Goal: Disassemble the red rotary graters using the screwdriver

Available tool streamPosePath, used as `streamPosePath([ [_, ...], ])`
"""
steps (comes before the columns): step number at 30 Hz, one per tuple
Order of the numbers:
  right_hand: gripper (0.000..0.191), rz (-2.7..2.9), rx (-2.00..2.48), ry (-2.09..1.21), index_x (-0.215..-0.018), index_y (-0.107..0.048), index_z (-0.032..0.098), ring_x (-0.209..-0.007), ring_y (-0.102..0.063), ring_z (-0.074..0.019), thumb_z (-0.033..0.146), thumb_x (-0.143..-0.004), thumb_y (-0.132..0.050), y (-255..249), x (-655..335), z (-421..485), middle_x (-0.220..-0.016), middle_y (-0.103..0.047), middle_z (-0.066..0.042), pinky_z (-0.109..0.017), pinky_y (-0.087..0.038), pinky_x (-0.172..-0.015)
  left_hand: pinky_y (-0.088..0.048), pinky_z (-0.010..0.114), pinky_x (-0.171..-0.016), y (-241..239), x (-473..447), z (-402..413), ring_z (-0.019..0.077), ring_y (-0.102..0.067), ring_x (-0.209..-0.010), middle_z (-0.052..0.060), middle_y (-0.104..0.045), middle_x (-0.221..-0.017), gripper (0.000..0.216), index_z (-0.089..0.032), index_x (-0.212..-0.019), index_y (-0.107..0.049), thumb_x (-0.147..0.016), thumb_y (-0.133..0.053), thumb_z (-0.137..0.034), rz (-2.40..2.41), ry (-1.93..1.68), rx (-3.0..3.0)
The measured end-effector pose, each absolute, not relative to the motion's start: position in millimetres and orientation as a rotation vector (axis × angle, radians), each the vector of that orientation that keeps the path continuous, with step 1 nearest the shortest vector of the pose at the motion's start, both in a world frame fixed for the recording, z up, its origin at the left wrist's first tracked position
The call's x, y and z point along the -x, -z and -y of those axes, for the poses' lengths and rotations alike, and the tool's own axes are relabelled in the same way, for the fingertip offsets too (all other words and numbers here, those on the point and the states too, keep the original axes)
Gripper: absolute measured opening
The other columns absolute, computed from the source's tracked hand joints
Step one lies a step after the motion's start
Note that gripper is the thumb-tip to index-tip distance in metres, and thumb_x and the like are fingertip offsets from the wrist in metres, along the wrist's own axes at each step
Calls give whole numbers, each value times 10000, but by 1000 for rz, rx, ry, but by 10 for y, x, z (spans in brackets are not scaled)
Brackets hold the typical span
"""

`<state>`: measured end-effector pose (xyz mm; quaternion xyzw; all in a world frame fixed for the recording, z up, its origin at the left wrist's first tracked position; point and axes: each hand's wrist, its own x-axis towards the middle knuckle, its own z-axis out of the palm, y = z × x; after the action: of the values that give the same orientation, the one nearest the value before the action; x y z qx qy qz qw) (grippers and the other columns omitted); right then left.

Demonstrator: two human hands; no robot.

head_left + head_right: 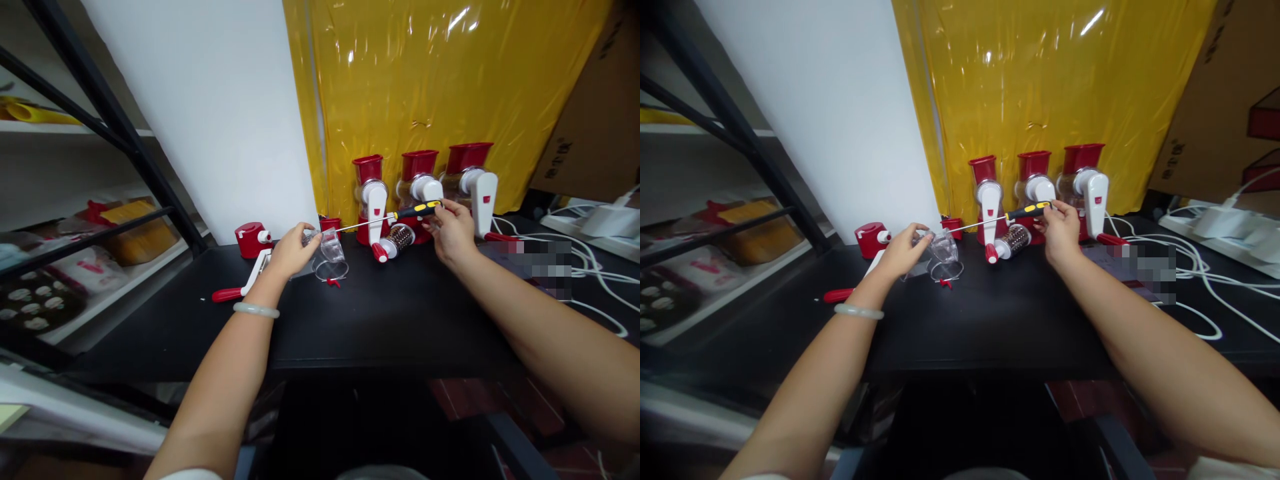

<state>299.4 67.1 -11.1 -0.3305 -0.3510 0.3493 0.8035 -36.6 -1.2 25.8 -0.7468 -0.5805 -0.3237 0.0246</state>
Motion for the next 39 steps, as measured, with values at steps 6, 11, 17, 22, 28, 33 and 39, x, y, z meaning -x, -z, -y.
streamPosePath([
  [6, 241, 741, 703, -694, -875, -587, 226, -659, -636, -98, 316, -723, -751, 85, -2964, -638, -800, -638, 29, -201, -521, -504, -457, 349, -742, -273, 357, 29, 233, -624, -848, 75, -661, -947, 430, -235, -1195, -574, -925, -459, -549, 1808, 1008, 2312],
  [11, 283, 780, 731, -629, -879, -568, 233, -653, -628, -102, 446, -769, -720, 112, -2975, -686, -819, -632, 25, -209, -509, -491, -457, 351, -742, -279, 350, 32, 231, -620, -828, 73, -665, -934, 414, -231, -1166, -588, -924, -458, -541, 1813, 1000, 2309],
  [17, 317, 781, 765, -610, -850, -550, 231, -640, -636, -116, 463, -746, -739, 123, -3001, -705, -786, -615, 25, -231, -514, -489, -464, 362, -783, -272, 355, 25, 244, -629, -886, 87, -673, -993, 419, -230, -1151, -599, -921, -459, -551, 1803, 1014, 2306],
  [22, 239, 776, 785, -650, -856, -561, 236, -634, -636, -110, 405, -777, -710, 125, -3006, -705, -793, -625, 29, -229, -516, -493, -456, 356, -749, -273, 356, 19, 238, -627, -844, 87, -682, -977, 404, -227, -1140, -606, -924, -462, -537, 1814, 1011, 2306],
  [28, 221, 772, 749, -688, -935, -583, 240, -649, -635, -112, 325, -772, -706, 132, -3012, -702, -820, -635, 21, -237, -538, -512, -460, 368, -796, -264, 365, 12, 248, -631, -903, 92, -682, -998, 396, -229, -1126, -616, -924, -465, -535, 1787, 1034, 2311],
  [33, 185, 749, 733, -728, -925, -601, 236, -662, -640, -107, 281, -769, -690, 96, -2997, -674, -825, -647, 17, -213, -525, -498, -467, 370, -791, -261, 362, 13, 247, -635, -901, 95, -686, -1030, 403, -230, -1138, -606, -924, -465, -541, 1797, 1014, 2314],
  [39, 275, 809, 751, -615, -963, -606, 247, -613, -622, -94, 434, -785, -701, 111, -2959, -666, -801, -617, 35, -213, -523, -487, -473, 378, -840, -261, 364, 11, 246, -636, -948, 95, -684, -1060, 394, -228, -1119, -611, -929, -461, -539, 1780, 1019, 2327],
])
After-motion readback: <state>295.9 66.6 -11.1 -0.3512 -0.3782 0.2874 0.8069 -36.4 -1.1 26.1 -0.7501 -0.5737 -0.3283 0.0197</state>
